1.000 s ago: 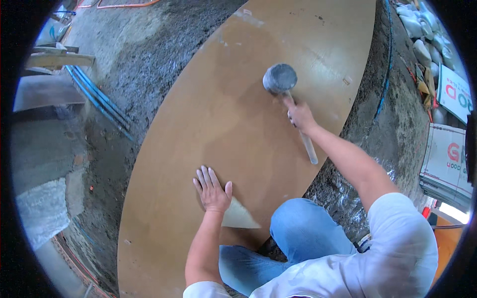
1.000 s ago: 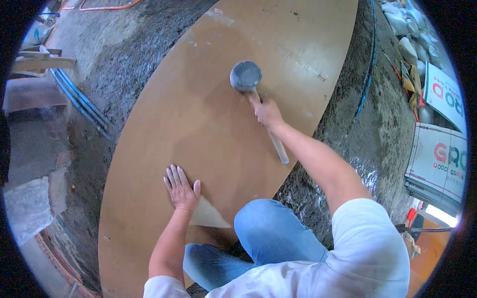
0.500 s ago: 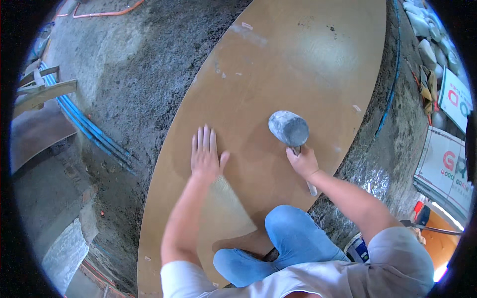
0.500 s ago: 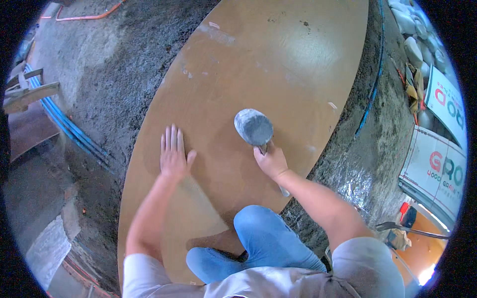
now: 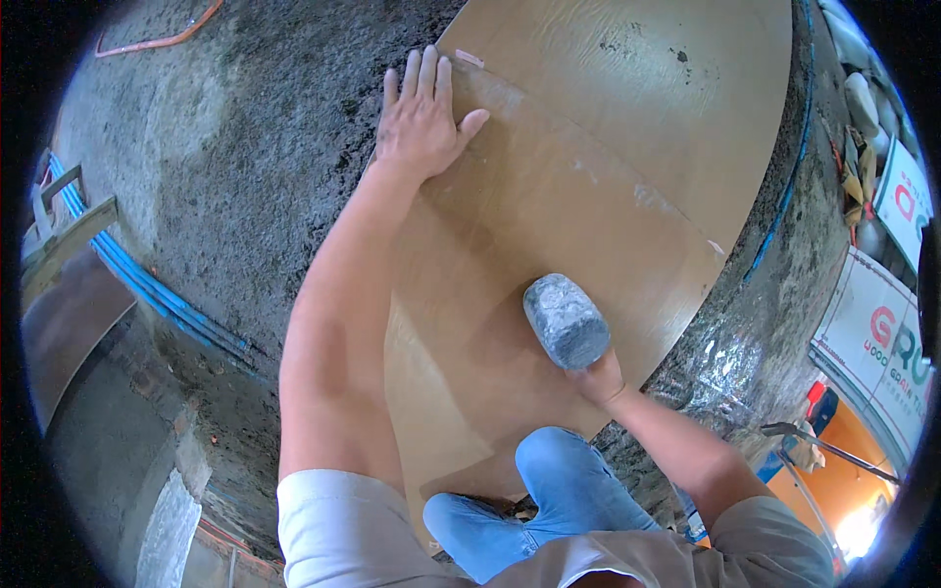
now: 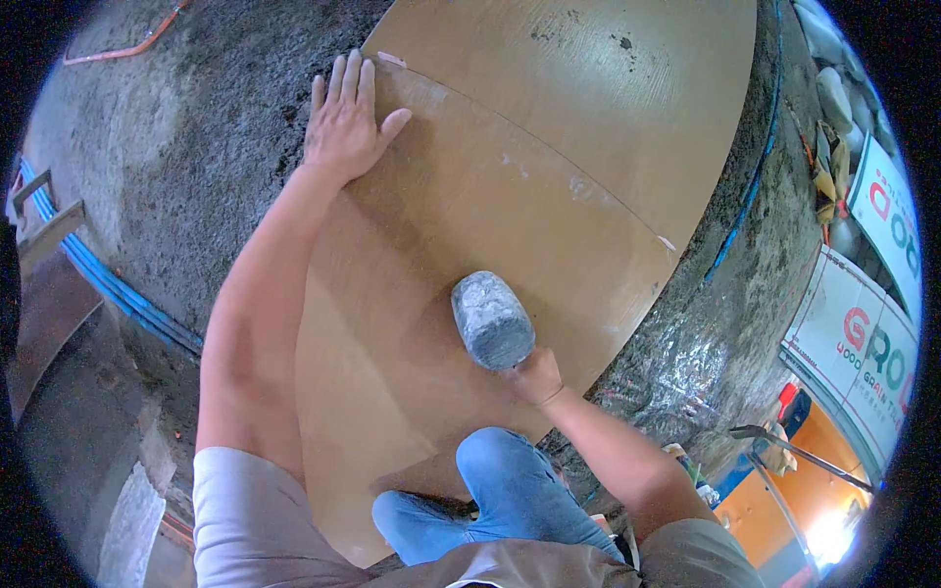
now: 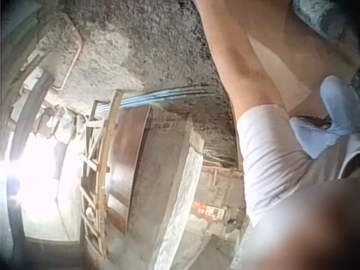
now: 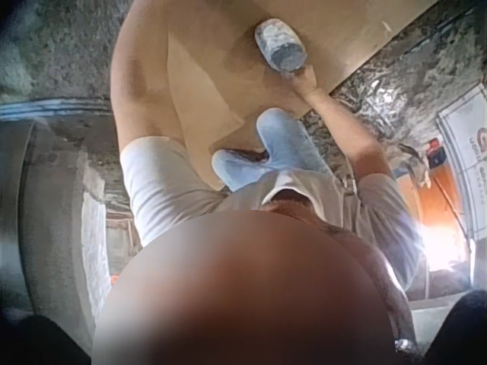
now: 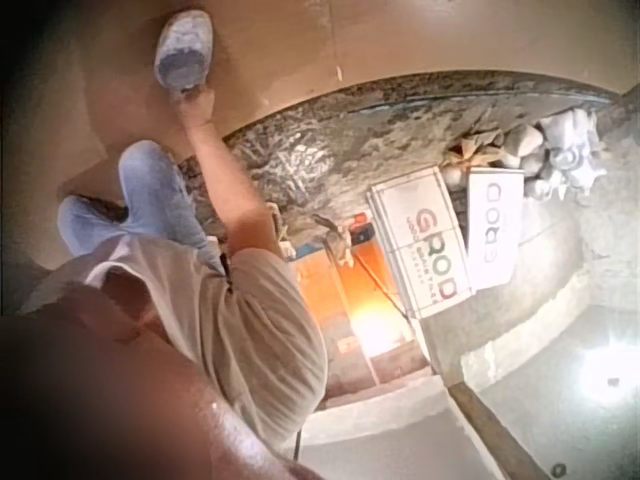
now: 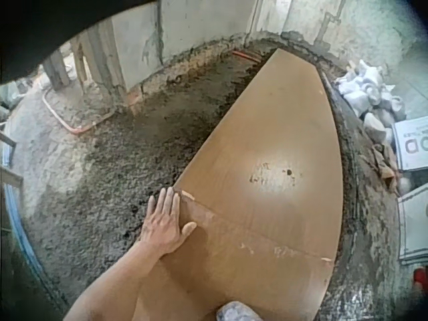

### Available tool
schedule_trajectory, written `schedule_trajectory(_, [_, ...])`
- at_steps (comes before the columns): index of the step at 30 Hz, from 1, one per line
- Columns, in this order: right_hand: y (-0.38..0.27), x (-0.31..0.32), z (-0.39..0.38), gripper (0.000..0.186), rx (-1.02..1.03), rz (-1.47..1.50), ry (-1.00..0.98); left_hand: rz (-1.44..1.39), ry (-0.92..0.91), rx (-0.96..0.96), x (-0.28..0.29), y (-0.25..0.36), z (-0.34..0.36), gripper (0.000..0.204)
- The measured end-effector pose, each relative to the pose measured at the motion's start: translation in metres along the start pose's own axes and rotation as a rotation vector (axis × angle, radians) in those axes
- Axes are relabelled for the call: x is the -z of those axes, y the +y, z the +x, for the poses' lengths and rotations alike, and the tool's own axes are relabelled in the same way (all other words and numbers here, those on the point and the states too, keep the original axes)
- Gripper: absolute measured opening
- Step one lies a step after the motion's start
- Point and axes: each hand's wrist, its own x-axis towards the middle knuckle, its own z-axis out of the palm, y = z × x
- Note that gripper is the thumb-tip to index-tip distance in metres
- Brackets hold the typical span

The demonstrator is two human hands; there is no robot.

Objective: The person is laying and leveling large floor tiles on a mortar bed using a rubber mallet and spirit level.

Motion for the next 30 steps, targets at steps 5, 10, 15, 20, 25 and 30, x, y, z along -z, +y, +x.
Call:
schedule_trajectory(5, [-0.005,0.001,0.003,0.019,0.191,-0.205,0.113,0.016,0.004,0.050,-0.004,-0.007,0.015,0.084])
schedule_trajectory(10, [-0.032,-0.005,0.007,0.036,-0.072,-0.073,-0.001,-0.052,0.161,0.284,-0.010,-0.005,-0.008,0.086])
schedule_trajectory(15, [-0.023,0.012,0.016,0.024,0.103,-0.228,0.256,0.092,0.308,0.467,0.004,-0.005,-0.108,0.078])
schedule_trajectory(20, [-0.037,0.005,0.018,0.025,0.028,-0.281,0.275,-0.007,0.040,0.798,0.035,-0.037,-0.311,0.084])
schedule_trajectory(25, [-0.006,0.006,0.029,0.029,0.254,-0.467,0.281,0.243,0.009,1.343,0.112,-0.094,-0.577,0.062])
schedule_trajectory(30, [0.004,0.022,0.038,0.030,0.330,-0.707,0.269,0.440,0.189,1.482,0.141,-0.004,-0.775,0.078])
